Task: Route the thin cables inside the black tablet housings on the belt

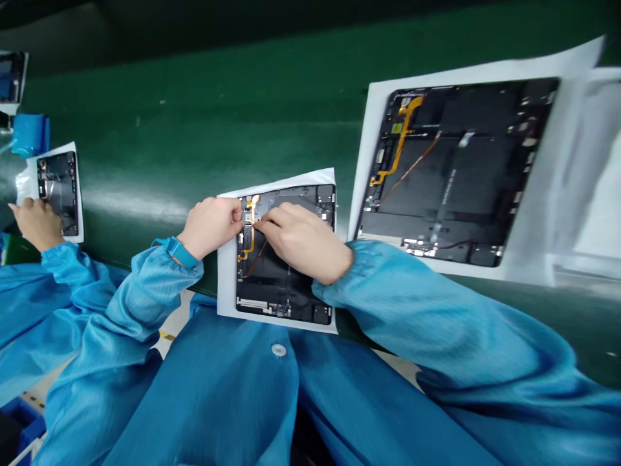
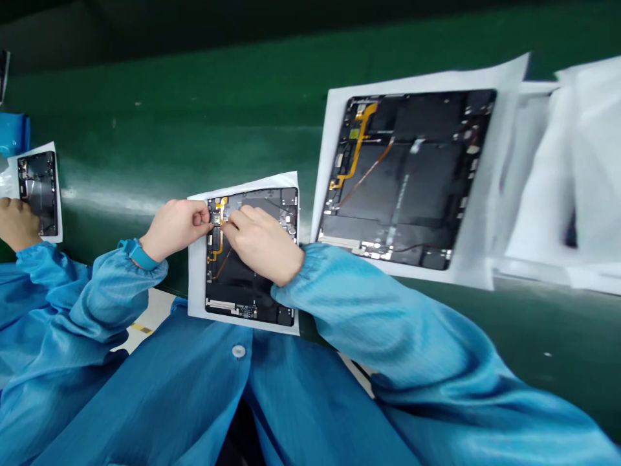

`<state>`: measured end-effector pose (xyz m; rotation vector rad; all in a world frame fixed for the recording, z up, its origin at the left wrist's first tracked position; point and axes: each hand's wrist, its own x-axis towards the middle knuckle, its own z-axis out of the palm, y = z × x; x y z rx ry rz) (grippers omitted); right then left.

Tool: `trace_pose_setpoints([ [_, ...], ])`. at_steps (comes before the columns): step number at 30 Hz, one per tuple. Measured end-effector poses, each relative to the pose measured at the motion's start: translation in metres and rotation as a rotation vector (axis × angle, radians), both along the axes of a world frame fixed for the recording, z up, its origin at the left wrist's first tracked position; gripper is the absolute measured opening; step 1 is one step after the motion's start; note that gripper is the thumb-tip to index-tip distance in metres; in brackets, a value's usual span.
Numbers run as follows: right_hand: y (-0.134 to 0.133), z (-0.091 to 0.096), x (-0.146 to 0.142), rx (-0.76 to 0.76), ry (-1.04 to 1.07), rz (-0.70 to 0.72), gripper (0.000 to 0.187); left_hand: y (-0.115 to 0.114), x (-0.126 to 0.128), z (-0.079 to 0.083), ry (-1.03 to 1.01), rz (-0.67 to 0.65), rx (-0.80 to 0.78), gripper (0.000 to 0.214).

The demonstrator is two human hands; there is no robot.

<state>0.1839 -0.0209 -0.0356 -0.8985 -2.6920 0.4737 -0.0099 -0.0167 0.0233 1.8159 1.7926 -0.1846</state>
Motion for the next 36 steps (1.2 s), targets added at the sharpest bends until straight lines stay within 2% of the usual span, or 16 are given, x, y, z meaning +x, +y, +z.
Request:
trace_pose_setpoints([
  [6, -0.004, 0.001, 0.009, 0.078, -0.024, 0.003, 0.032, 0.017, 0.006, 0.003, 0.042, -0.246, 0.003, 0.017],
  [9, -0.005, 0.001, 0.011, 0.089, -0.03, -0.01, 0.033, 0.022, 0.007, 0.001, 0.044, -0.317, 0.002, 0.019],
  [22, -0.003, -0.004, 0.009, 0.112, -0.07, -0.074, 0.039, 0.026, 0.006, -0.006, -0.035, -0.393, 0.011, 0.022],
  [29, -0.001, 0.006, 0.011, 0.034, -0.083, -0.005, 0.034, 0.017, 0.01, -0.011, -0.013, -0.403, 0.076, 0.023],
  [32, -0.004, 0.008, 0.013, 0.046, -0.089, -0.007, 0.033, 0.005, 0.002, -0.015, -0.093, -0.357, 0.175, 0.017],
  [34, -0.008, 0.01, 0.017, 0.072, -0.08, -0.01, 0.034, -0.009, -0.007, -0.014, -0.142, -0.228, 0.262, 0.014],
  [36, -0.014, 0.012, 0.026, 0.068, -0.039, -0.017, 0.034, -0.028, -0.015, -0.008, -0.089, -0.041, 0.298, 0.016],
])
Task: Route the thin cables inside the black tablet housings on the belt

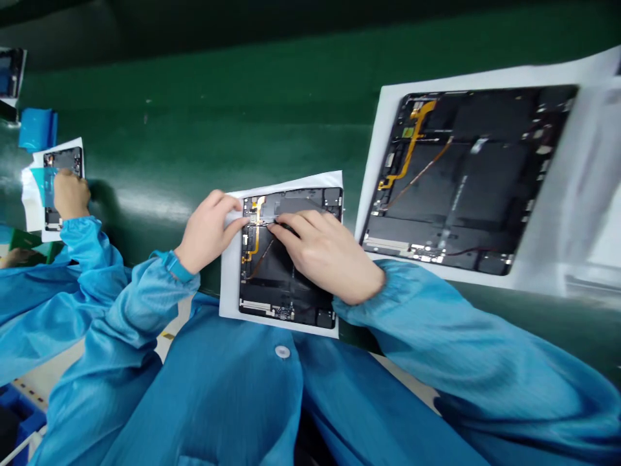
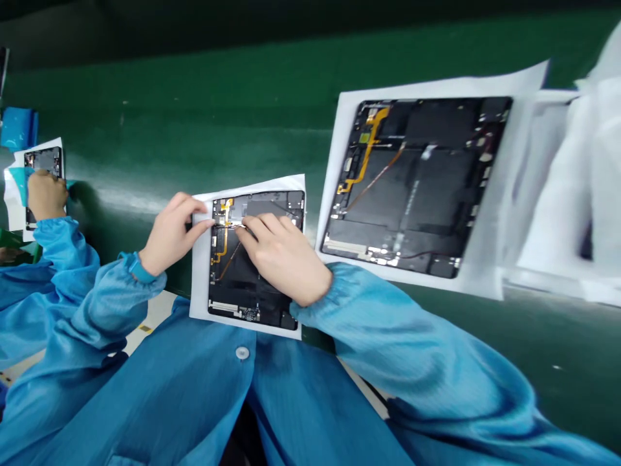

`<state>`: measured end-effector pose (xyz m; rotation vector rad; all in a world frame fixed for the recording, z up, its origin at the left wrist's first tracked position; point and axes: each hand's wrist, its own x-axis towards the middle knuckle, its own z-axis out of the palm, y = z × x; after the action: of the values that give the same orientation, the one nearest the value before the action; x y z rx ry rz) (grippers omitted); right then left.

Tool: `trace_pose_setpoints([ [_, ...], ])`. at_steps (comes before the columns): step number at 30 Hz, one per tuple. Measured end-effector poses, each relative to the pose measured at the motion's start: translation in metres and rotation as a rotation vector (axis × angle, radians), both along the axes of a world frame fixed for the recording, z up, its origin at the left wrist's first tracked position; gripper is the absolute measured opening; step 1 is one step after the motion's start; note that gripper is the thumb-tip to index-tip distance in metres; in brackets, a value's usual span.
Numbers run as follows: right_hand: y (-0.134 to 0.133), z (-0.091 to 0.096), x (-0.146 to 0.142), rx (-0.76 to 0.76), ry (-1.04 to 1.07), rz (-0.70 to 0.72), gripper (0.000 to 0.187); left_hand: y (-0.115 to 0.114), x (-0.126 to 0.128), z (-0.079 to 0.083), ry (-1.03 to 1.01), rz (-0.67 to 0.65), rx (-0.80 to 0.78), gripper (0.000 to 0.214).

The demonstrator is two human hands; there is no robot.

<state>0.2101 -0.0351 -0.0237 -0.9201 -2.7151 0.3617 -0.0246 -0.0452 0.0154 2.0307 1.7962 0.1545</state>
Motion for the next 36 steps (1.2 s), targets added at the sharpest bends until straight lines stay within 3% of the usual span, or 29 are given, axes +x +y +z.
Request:
trace_pose_setpoints([
  [3, -0.016, 0.005, 0.024, -0.085, 0.111, -0.089, 0.027, -0.033, -0.004, 0.011, 0.209, 0.208, -0.17, 0.032],
  [6, -0.036, 0.01, 0.053, -0.23, 0.169, -0.309, 0.022, -0.06, 0.005, 0.015, 0.368, 0.225, -0.372, 0.043],
  [8, -0.047, 0.012, 0.068, -0.32, 0.155, -0.471, 0.024, -0.069, 0.016, 0.013, 0.399, 0.2, -0.396, 0.044],
  [13, -0.06, 0.011, 0.077, -0.649, 0.286, -0.656, 0.028, -0.066, 0.037, 0.008, 0.358, 0.119, -0.424, 0.043],
  [17, -0.062, 0.005, 0.071, -0.803, 0.444, -0.736, 0.03, -0.06, 0.036, 0.008, 0.292, 0.109, -0.448, 0.035],
  [24, -0.061, -0.004, 0.054, -0.955, 0.631, -0.768, 0.03, -0.065, 0.013, 0.011, -0.091, 0.23, -0.401, 0.033],
  [28, -0.059, -0.005, 0.045, -0.987, 0.645, -0.746, 0.03, -0.073, 0.007, 0.01, -0.141, 0.495, -0.242, 0.026],
  [32, -0.058, -0.007, 0.043, -1.046, 0.686, -0.719, 0.03, -0.075, -0.003, 0.006, -0.54, 0.732, -0.216, 0.055],
  [34, -0.059, -0.01, 0.041, -1.068, 0.733, -0.704, 0.029, -0.071, -0.009, 0.002, -0.724, 0.804, -0.25, 0.066],
  [36, -0.06, -0.014, 0.036, -1.068, 0.767, -0.688, 0.029, -0.064, -0.014, -0.002, -0.779, 0.825, -0.283, 0.067],
])
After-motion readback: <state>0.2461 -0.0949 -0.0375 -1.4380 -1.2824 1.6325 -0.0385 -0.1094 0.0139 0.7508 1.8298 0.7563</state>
